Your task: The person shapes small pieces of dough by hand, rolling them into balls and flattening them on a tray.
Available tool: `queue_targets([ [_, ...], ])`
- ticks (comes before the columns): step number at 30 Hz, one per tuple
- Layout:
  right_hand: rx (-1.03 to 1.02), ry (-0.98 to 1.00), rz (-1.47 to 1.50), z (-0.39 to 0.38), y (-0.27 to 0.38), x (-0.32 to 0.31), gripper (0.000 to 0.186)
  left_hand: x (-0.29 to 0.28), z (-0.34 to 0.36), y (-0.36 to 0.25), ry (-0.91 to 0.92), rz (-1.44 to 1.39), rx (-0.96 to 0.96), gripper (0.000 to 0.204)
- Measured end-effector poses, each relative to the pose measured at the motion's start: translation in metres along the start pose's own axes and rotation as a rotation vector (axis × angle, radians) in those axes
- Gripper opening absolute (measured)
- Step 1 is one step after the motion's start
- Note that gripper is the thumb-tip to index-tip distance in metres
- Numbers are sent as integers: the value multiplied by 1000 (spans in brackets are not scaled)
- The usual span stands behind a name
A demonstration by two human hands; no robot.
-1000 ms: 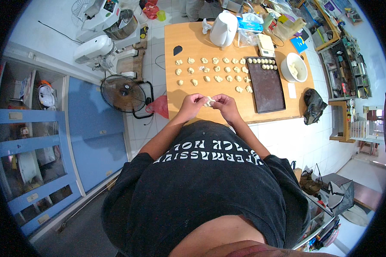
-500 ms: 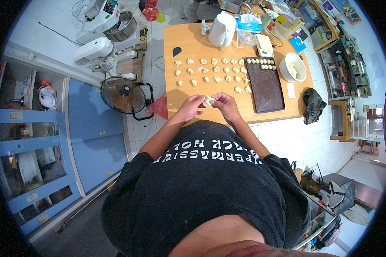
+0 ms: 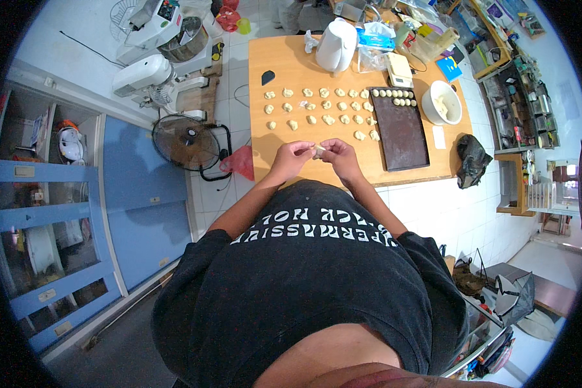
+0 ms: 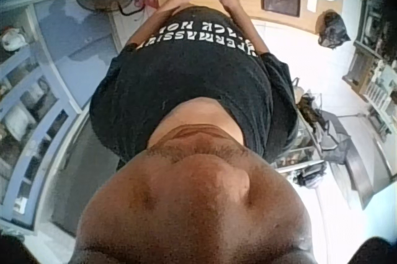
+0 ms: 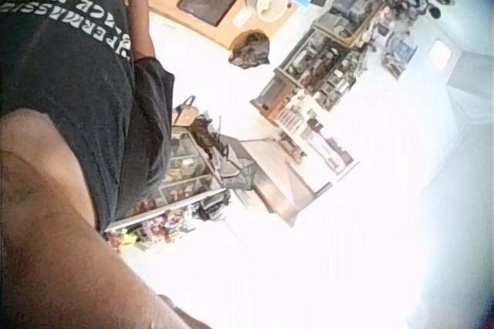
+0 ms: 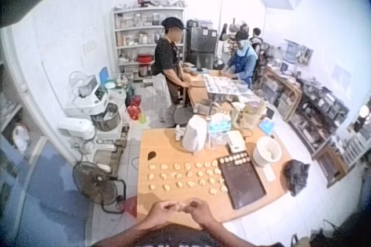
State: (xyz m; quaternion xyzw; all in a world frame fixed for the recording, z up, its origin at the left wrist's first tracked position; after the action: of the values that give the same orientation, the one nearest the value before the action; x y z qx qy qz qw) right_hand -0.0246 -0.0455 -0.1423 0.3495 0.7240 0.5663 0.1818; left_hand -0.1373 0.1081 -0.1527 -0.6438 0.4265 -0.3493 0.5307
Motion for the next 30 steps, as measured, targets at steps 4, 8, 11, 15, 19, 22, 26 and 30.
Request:
queue_targets([
  [4, 56, 24, -25, -3, 4, 1, 16, -3, 1, 7, 60, 8, -99, 33],
  [8, 46, 23, 19, -3, 1, 1, 16, -1, 0, 1, 79, -66, -192, 33],
  [11, 38, 31, 18, 0, 1, 1, 17, -3, 0, -3, 90, -98, -250, 35],
  [15, 16, 40, 25, 1, 2, 3, 24, -7, -3, -5, 110, -213, -344, 39],
  [19, 13, 39, 40, 1, -1, 4, 37, -9, -3, -3, 119, -229, -373, 38],
  [22, 0, 60, 6, 1, 2, 4, 45, -12, -1, 2, 100, -280, -390, 35],
  [26, 22, 50, -29, -4, 6, 6, 47, -11, 1, 5, 95, -321, -451, 31],
  [30, 11, 126, -31, -8, 7, 4, 50, -10, -2, 9, 96, -319, -493, 30],
])
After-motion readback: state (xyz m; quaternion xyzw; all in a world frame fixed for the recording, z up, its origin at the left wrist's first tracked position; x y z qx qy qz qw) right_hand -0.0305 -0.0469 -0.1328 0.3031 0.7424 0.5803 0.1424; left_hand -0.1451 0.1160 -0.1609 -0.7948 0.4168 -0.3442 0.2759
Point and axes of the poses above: each hand's wrist, its own z-axis towards the middle knuckle, its own x-axis out of the palm, y = z × x, the point moved 1 cm from there along z, towards the middle knuckle, and after that the axes turned 4 degrees about -z, right-handed, at the moved point
